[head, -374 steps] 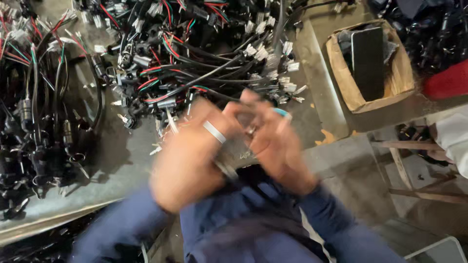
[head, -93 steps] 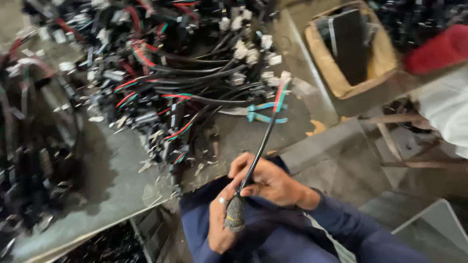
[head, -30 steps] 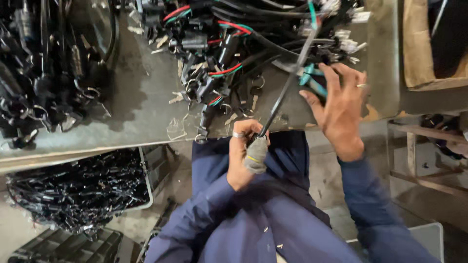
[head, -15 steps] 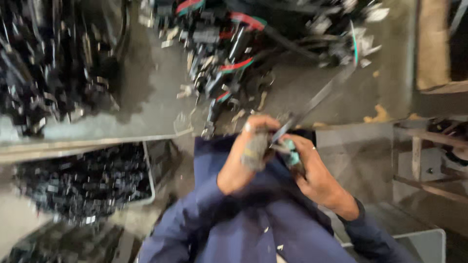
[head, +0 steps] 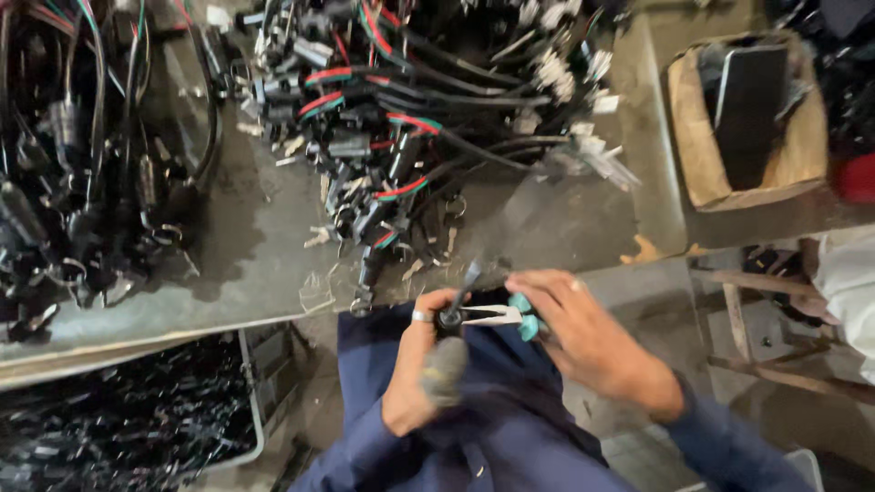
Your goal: The person repeatedly strips the outer insulation from black wires using pliers, exposing the inner red and green conductors. They handle each wire individually, cut the insulation, and place the stripped wires onto a growing pile on the metal workbench.
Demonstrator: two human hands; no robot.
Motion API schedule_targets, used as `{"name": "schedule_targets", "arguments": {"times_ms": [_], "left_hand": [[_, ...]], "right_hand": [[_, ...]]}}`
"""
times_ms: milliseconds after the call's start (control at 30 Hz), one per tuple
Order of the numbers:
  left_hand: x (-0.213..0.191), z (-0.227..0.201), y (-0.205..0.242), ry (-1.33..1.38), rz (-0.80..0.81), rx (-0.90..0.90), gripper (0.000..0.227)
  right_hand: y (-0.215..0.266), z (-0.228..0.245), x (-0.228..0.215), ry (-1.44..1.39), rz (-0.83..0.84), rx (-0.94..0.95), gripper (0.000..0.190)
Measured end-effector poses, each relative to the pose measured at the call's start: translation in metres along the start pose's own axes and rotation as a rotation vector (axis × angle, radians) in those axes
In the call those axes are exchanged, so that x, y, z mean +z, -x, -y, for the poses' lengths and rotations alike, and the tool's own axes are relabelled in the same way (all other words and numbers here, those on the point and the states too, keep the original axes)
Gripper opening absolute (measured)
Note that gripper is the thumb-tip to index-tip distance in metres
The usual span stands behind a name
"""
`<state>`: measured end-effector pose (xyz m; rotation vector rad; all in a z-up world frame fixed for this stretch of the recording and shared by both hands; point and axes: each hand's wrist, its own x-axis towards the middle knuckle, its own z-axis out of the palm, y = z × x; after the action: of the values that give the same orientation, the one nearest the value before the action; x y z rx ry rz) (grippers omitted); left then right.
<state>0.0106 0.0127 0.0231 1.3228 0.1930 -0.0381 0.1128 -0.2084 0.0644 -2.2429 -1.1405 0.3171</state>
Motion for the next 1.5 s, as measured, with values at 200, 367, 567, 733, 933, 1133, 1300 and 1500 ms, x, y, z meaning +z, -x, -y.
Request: {"name": "schedule_targets", "arguments": {"times_ms": [200, 367, 567, 733, 933, 1133, 1300, 1500], "left_hand": [[-0.002, 0.002, -0.006, -0.628, 0.038, 0.010, 0.057], [-0.002, 0.007, -0.006, -0.664, 0.074, -0.019, 0.050], [-0.005, 0.018, -0.001, -0.584, 0.083, -0.053, 0.036], [-0.012, 0.034, -0.005, -0.272, 0.111, -0.250, 0.026], [-0.022, 0.038, -0.010, -0.218, 0.185, -0.214, 0.024], [-0.006, 0.020, -0.002, -0.686, -0.009, -0.209, 0.030], [0.008, 0.015, -0.003, -0.961, -0.109, -0.225, 0.030], [-0.002, 0.029, 0.003, -1.024, -0.186, 0.063, 0.036]], "right_hand": [[0.020, -0.007, 0.029, -0.070, 0.092, 0.179, 0.076], [0.036, -0.025, 0.051, -0.135, 0.096, 0.173, 0.075], [0.039, -0.031, 0.068, -0.005, 0.128, 0.167, 0.070], [0.038, -0.029, 0.068, 0.004, 0.117, 0.202, 0.058], [0.025, -0.038, 0.071, -0.310, 0.168, 0.158, 0.053], [0.031, -0.038, 0.086, -0.180, 0.047, 0.114, 0.039], [0.029, -0.025, 0.087, -0.075, -0.005, 0.284, 0.022], [0.027, -0.005, 0.079, -0.019, 0.115, 0.395, 0.030]]}}
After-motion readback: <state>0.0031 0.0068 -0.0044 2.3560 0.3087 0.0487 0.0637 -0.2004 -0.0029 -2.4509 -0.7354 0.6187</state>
